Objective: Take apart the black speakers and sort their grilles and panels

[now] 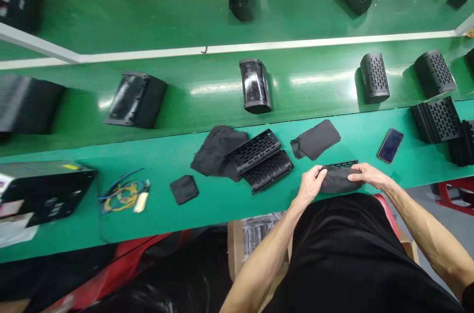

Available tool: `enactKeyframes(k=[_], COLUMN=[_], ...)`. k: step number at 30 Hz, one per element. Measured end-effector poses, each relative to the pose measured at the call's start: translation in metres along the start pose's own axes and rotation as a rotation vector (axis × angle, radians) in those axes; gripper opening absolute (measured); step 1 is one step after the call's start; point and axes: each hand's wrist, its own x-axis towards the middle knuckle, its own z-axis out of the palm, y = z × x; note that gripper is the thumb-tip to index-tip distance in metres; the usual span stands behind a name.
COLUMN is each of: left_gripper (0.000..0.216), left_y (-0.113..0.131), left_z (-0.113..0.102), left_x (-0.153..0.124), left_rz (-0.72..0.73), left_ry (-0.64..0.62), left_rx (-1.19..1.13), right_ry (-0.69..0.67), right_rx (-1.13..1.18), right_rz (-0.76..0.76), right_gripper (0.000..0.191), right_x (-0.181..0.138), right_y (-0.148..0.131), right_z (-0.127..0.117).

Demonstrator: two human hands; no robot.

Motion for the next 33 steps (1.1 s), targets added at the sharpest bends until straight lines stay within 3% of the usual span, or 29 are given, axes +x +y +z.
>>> enactKeyframes(k=[4, 8, 11, 13, 15, 18, 20, 27, 30, 33], left_gripper=[0.020, 0.024, 0.045, 0.049, 0.035, 0.009, 0.017, 0.051, 0.062, 0.060], left_y=[-0.013, -0.022, -0.030, -0.034, -0.037, -0.036, -0.033, -0.001, 0.019, 0.033], left_z=[0.007, 0.011, 0.007, 0.003, 0.000, -0.005, -0.009, -0.024, -0.029, -0.033], left_x=[-0.003, -0.007, -0.005, 0.000, 0.007, 0.015, 0.017, 0.010, 0.006, 0.004], left_rz=[-0.022, 0.015, 0.023, -0.012, -0.042, -0.057, -0.061, -0.192, -0.270, -0.258], left_ry=[0.032, 0.124, 0.224, 0.223, 0.183, 0.137, 0.108, -0.059, -0.117, -0.096], left_rx=[0.142, 0.321, 0.472, 0.447, 0.333, 0.174, 0.103, -0.315, -0.547, -0.557], right_ry=[0.376, 0.544, 0.677, 0.718, 0.705, 0.695, 0.654, 0.342, 0.307, 0.281], right_rx=[-0.257, -0.333, -0.442, -0.533, -0.592, -0.562, -0.456, 0.236, 0.381, 0.451], right_rz=[-0.023, -0.022, -0.095, -0.142, -0.139, -0.112, -0.128, -0.109, -0.175, -0.219], right_gripper=[0.030, 0.017, 0.040, 0.058, 0.057, 0.030, 0.022, 0.054, 0.054, 0.049], right_x=[0.012, 0.017, 0.017, 0.019, 0.024, 0.031, 0.031, 0.003, -0.012, -0.026], right_y=[0.023, 0.039, 0.047, 0.050, 0.050, 0.044, 0.038, 0.010, -0.001, -0.010], right_z=[0.000, 0.001, 0.003, 0.007, 0.011, 0.011, 0.006, -0.006, -0.003, 0.000])
